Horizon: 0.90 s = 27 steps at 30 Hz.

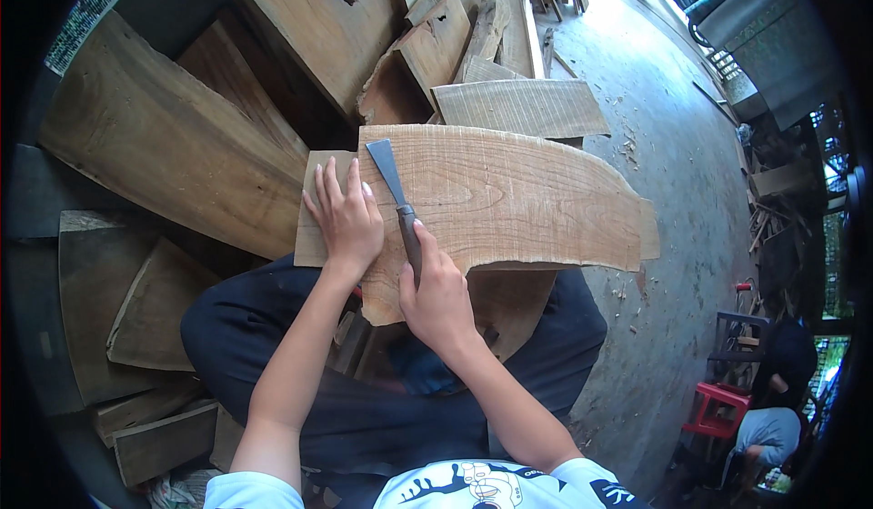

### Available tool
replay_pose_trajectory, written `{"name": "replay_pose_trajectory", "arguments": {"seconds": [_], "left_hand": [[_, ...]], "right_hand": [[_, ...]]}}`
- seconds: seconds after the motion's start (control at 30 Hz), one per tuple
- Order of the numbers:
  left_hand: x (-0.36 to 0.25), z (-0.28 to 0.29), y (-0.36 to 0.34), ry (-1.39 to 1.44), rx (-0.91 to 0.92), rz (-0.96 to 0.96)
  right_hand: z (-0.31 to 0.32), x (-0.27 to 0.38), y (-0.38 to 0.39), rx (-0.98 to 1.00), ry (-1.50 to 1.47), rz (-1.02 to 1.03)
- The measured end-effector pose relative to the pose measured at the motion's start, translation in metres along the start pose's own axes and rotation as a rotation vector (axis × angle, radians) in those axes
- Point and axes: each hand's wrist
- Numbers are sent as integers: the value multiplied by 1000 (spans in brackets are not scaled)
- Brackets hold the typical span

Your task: Cleaning, chiseling, and hammering a piece of wood slab in a workshop environment.

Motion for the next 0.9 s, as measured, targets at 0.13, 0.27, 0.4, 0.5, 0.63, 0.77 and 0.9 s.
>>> {"name": "replay_pose_trajectory", "arguments": {"seconds": [0.13,0.27,0.4,0.5,0.63,0.77,0.9], "left_hand": [[3,-1,0,-4,5,-2],[3,0,-1,-10,4,0],[2,-3,-1,-6,8,2],[0,-3,0,-4,12,3],[1,-3,1,-5,-1,-4],[7,2,3,-47,-10,-3],[-4,58,-16,476,-140,-86]], "right_hand": [[3,3,2,26,-50,-3],[2,2,2,34,-67,11],[2,1,0,31,-66,3],[6,3,2,50,-57,-6],[16,-4,15,60,-38,-25],[12,-12,26,38,-33,29],[15,-12,27,0,-31,108]]}}
Point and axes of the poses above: each hand's wrist, its own y-axis away from the middle knuckle, its own z-axis out of the back of the hand, x = y × z, and after that the axes turned 5 degrees about -z, right-handed
